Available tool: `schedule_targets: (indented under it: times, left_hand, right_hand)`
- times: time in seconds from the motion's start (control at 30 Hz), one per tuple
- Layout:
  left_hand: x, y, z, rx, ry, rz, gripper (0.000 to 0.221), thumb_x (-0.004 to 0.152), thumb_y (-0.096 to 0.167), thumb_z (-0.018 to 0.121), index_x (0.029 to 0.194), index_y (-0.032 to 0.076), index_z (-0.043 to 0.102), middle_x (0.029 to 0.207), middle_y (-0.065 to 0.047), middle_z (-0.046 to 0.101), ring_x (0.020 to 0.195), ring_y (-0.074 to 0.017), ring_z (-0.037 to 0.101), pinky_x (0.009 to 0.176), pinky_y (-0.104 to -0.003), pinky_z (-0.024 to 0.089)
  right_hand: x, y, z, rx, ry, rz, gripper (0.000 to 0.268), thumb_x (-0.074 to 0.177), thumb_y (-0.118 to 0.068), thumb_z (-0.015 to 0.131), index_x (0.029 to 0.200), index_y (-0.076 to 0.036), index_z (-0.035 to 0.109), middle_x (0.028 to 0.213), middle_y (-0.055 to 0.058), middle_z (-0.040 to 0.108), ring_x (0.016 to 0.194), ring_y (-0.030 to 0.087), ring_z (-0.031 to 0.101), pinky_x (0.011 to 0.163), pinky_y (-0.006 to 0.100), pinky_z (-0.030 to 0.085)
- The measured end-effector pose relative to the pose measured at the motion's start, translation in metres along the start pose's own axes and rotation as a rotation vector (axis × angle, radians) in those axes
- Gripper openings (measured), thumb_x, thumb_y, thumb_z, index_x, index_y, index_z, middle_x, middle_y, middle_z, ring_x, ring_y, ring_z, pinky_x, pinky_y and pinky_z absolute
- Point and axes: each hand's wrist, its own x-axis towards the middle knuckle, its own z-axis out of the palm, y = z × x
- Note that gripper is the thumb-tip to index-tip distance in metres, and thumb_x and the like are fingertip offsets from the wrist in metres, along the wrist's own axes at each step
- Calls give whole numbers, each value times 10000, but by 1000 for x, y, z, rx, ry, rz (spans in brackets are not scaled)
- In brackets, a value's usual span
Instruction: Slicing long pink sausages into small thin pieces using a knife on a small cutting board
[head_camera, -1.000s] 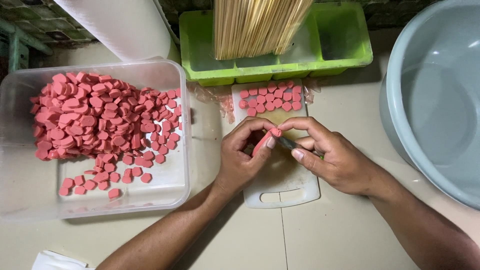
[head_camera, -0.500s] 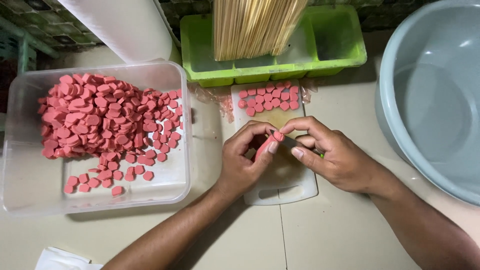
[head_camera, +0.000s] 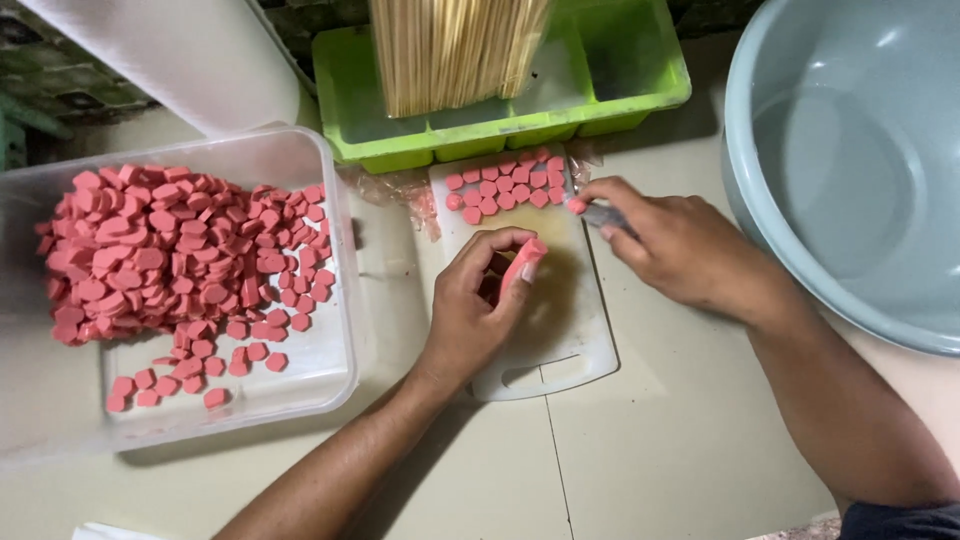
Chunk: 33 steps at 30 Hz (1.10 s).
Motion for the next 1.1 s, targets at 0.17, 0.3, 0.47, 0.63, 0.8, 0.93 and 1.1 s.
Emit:
schedule_targets:
  times: [0.17,0.3,0.47,0.63,0.8,0.93,1.1]
  left_hand:
    - [1,-6,-1,62,-17,-90,276,943,111,648,1219,118,652,1106,-3,699,806,-106,625,738,-233,522]
    - [2,-8,-1,64,-21,-98,286,941,112,645,1227,120,648,1115,-1,708,810,-109,641,757,-238,538]
    - [2,-18,1,-67,9,-17,344,935,106,729,1263,36,652,1033,-174,695,895,-300,701,733,-426,578]
    - [1,-21,2,-55,16,-21,385,919,129,768,1273,36,651,1050,-185,703,948,-316,708,764,-442,579]
    - [4,-12,0,-72,84,-40,290,1012,157,614,1279,53,662,1214,-87,657,1097,-179,656,951,-258,541]
    - [4,9,-5,-186,76,-3,285,1044,136,570,1303,45,646,1060,-75,564,737,-120,618,696,-233,622]
    - [-3,10,-4,-444,72,-70,260,1021,205,621,1197,17,588,987,-73,677,801,-157,653,748,-275,577]
  right_hand:
    - [7,7,11,20,22,-74,431,981,-240,467,1407,-299,432,1180,71,742,857,467,665,773,498,463]
    - [12,13,21,0,86,-139,436,989,-178,476,1410,-289,454,1235,35,725,722,426,653,689,493,459]
    - [6,0,11,0,14,-132,485,1024,-142,407,1491,-269,433,1221,223,713,1017,477,729,888,601,570]
    - [2,-1,7,-34,49,-135,528,1029,-120,404,1537,-262,398,1235,224,698,1017,477,726,876,615,576]
    - [-13,-10,-7,182,156,7,529,977,-239,478,1498,-289,398,1168,181,713,907,470,682,751,493,477]
    - [-37,-9,-7,403,188,-213,512,1005,-170,481,1503,-208,371,664,53,642,350,158,433,325,287,305]
    - [-58,-17,4,740,-26,-403,569,968,-285,491,1507,-184,340,1009,87,843,405,96,437,394,238,448]
